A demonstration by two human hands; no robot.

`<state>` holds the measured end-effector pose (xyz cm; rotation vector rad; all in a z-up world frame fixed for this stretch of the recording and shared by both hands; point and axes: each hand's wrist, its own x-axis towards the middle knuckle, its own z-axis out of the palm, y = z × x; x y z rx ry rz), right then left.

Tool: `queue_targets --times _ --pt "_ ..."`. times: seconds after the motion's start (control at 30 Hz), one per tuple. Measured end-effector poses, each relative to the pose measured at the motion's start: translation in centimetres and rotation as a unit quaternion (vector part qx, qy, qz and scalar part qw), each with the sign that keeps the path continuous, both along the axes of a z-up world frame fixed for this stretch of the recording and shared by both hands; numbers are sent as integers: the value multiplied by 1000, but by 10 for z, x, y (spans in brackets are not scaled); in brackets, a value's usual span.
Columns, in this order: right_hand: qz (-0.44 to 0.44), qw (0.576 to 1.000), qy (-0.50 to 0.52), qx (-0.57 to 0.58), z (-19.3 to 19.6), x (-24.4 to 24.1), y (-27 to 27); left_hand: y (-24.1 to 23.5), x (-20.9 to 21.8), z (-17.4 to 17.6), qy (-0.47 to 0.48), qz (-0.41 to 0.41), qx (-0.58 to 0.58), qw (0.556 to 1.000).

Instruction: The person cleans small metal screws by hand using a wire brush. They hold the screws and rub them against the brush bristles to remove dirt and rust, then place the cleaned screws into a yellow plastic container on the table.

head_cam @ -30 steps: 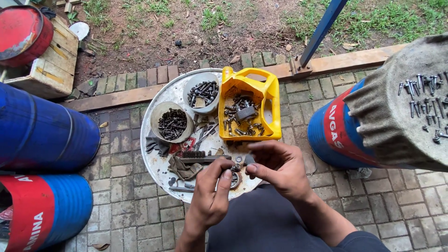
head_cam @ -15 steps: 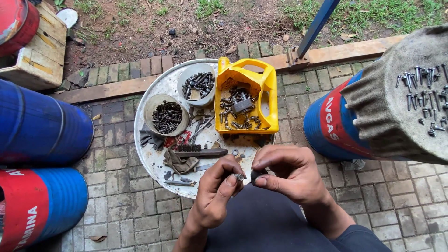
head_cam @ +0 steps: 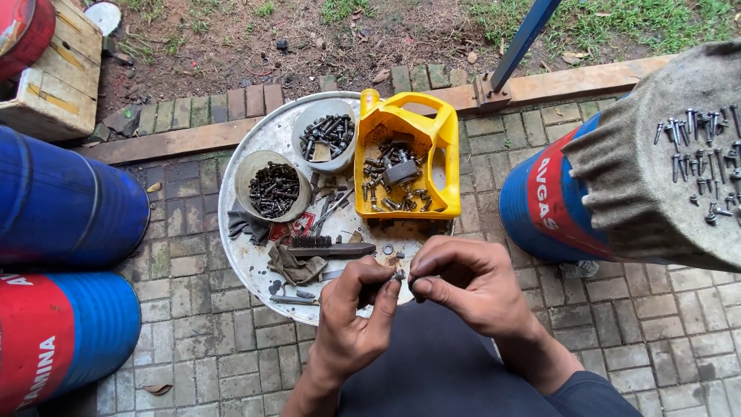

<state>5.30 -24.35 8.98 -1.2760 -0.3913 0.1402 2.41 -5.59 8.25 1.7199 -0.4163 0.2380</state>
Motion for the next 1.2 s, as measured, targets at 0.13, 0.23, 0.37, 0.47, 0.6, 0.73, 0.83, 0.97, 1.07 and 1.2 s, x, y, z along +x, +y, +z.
queue_targets --times 0.13,0.23,0.37,0.47,0.6,0.73,0.83,0.97,1.07,1.2 --pt "-8 1000 -22 -12 3 -1 5 -1 3 -3 -19 0 26 999" --pt "-44 996 -57 -60 6 1 8 -1 3 -1 -26 -15 38 999" --pt "-51 996 -32 -71 7 -2 11 2 6 2 -69 -5 84 994" --pt "-59 995 -35 -71 10 -2 14 2 8 5 -106 -12 107 989" --pt "-62 996 -16 -58 10 -3 14 3 12 2 -167 -24 144 975" --pt "-73 995 14 -63 8 -5 14 6 11 1 -191 -28 173 966" --pt "-53 997 26 -42 6 -4 14 9 15 -1 -202 -51 163 964" --pt "-72 996 47 -37 6 -8 14 12 15 3 -205 -64 171 962" --pt "-113 990 53 -64 -1 -4 13 14 19 3 -214 -64 181 958" --pt "-135 986 30 -90 -3 3 2 18 23 8 -171 -59 158 971"
